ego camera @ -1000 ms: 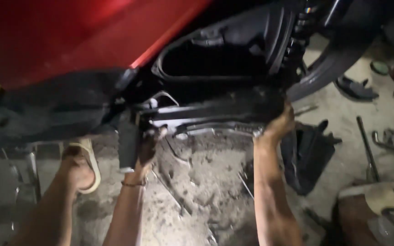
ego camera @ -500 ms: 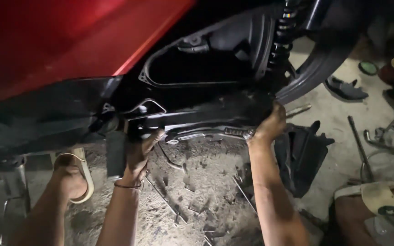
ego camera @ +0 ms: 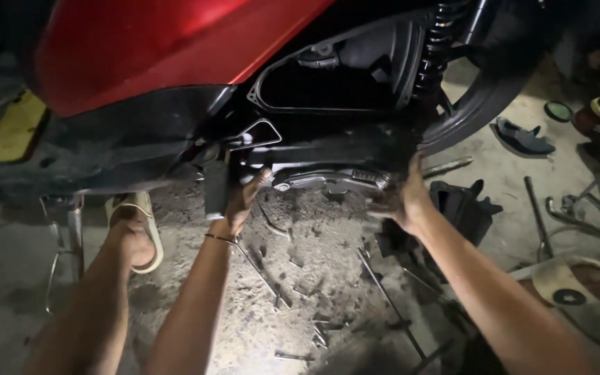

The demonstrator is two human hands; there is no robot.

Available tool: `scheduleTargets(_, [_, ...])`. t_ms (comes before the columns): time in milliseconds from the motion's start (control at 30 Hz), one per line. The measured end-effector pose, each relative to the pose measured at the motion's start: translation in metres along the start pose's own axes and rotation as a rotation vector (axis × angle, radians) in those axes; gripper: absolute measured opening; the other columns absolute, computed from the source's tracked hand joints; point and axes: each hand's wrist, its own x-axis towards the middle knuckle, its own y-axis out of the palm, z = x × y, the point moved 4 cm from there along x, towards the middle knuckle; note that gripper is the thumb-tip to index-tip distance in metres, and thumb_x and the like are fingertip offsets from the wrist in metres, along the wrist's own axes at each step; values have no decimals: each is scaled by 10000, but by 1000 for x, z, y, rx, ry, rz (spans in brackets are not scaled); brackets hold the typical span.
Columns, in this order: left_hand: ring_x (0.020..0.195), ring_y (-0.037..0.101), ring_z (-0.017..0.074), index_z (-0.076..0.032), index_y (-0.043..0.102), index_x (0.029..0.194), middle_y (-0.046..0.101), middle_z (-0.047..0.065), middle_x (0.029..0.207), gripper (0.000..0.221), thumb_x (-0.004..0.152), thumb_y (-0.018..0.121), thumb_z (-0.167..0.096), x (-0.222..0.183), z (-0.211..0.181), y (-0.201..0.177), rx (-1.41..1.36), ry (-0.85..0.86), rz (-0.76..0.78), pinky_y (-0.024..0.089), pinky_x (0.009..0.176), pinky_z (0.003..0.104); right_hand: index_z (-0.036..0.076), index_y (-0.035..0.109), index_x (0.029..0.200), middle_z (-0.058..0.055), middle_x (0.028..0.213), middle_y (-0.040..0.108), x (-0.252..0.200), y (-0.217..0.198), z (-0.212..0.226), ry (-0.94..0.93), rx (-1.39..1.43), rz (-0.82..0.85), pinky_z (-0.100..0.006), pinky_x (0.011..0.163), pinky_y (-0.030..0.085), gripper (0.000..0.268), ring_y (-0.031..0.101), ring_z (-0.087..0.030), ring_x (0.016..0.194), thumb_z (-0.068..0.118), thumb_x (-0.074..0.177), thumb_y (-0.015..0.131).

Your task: Removing the engine cover of a motorcycle using a T-handle wrench

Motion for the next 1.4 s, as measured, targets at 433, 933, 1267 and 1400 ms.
scheduleTargets(433, [1103,684,183,-88,537,1305,703,94,1212,684,782,876,-370,16,44,-15,147,-76,54,538,1003,302,17,406,1508,-353,1463,455,30,12,-21,50,299,246,-767,1109,301,1207,414,-601,1369,892,693,569])
scheduleTargets(933, [1150,643,188,-123,511,1329,658,100,1263,662,803,819,-382,19,52,-21,32,-130,52,500,1014,356,96,508,1442,-279,1432,532,15,43,-22,14,639,144,-819,1108,225,1046,426,-582,1353,815,698,665])
scheduleTargets(1267, [1183,615,192,-148,492,1347,627,105,1299,648,818,779,-390,13,63,-21,-68,-171,75,474,1022,394,178,440,1456,-209,1386,592,22,33,-35,-70,643,104,-869,997,308,913,562,-542,1235,682,769,767])
scheduleTargets(1400, [1193,607,193,-155,487,1352,618,106,1309,644,822,768,-393,10,63,-21,-90,-185,69,466,1024,405,163,563,1328,-210,1254,666,32,36,-36,-143,657,91,-856,971,354,757,640,-510,1125,646,789,786])
